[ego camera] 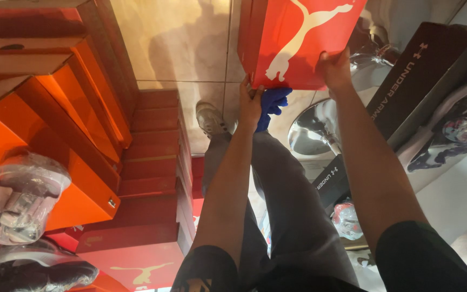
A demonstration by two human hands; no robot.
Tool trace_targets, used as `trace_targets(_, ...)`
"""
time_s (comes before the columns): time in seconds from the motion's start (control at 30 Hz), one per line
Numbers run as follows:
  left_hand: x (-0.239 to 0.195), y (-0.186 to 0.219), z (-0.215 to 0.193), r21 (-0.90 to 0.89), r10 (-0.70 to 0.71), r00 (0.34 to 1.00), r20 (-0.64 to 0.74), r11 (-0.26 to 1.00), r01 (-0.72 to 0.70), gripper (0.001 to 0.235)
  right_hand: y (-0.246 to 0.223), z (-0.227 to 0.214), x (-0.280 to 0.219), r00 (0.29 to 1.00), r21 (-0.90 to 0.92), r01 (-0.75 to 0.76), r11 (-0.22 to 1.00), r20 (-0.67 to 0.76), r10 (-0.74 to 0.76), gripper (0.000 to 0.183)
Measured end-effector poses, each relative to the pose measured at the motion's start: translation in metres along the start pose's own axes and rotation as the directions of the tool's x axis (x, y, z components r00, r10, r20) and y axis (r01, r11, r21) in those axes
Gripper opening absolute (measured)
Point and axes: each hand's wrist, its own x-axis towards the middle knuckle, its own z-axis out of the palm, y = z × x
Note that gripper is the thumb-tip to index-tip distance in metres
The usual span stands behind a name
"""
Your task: The recorder is cleaning and organizing various shoe boxes using a blue cloth.
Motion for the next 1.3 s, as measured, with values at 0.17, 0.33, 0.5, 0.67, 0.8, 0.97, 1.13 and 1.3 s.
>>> trace_targets(0.17, -0.005, 0.001, 0.001, -0.067, 0.061, 0.998, 0.009, 0.996, -0.061, 0.068, 0.003, -0.002, 0.002, 0.999, 0.025, 0.016, 1.000, 0.047, -0.017, 0.022)
trace_targets(0.33, 0.002, -0.010, 0.001, -0.070, 0.056, 0.998, 0.000, 0.996, -0.056, 0.073, -0.011, -0.003, -0.010, 0.994, 0.031, 0.084, 0.996, 0.063, -0.086, 0.025)
trace_targets(0.5, -0.005, 0.000, 0.002, -0.075, 0.028, 1.000, -0.002, 0.997, -0.028, 0.069, 0.012, -0.006, 0.003, 0.996, 0.063, 0.049, 0.997, 0.068, -0.054, 0.031)
trace_targets(0.67, -0.001, -0.006, 0.002, -0.063, 0.037, 0.999, -0.010, 0.997, -0.037, 0.072, 0.017, -0.008, 0.008, 0.990, 0.053, 0.104, 0.993, 0.087, -0.108, 0.048)
trace_targets(0.8, -0.009, 0.008, 0.003, -0.079, 0.022, 1.000, 0.013, 0.997, -0.021, 0.079, 0.017, -0.005, 0.010, 0.999, -0.063, 0.043, 0.997, 0.008, -0.043, 0.044)
trace_targets(0.97, -0.008, 0.006, 0.004, -0.073, 0.025, 1.000, -0.008, 0.997, -0.025, 0.072, 0.009, -0.007, 0.004, 0.999, -0.047, -0.023, 0.999, 0.047, 0.025, 0.042)
trace_targets(1.13, 0.011, -0.031, -0.001, -0.150, 0.104, 0.994, 0.018, 0.984, -0.100, 0.069, 0.039, -0.007, 0.020, 0.989, 0.051, 0.136, 0.989, 0.049, -0.139, 0.043)
trace_targets(1.3, 0.000, -0.008, 0.002, -0.092, 0.011, 1.000, -0.004, 0.996, -0.011, 0.070, 0.031, -0.009, 0.017, 0.995, 0.013, 0.082, 0.997, 0.057, -0.082, 0.047)
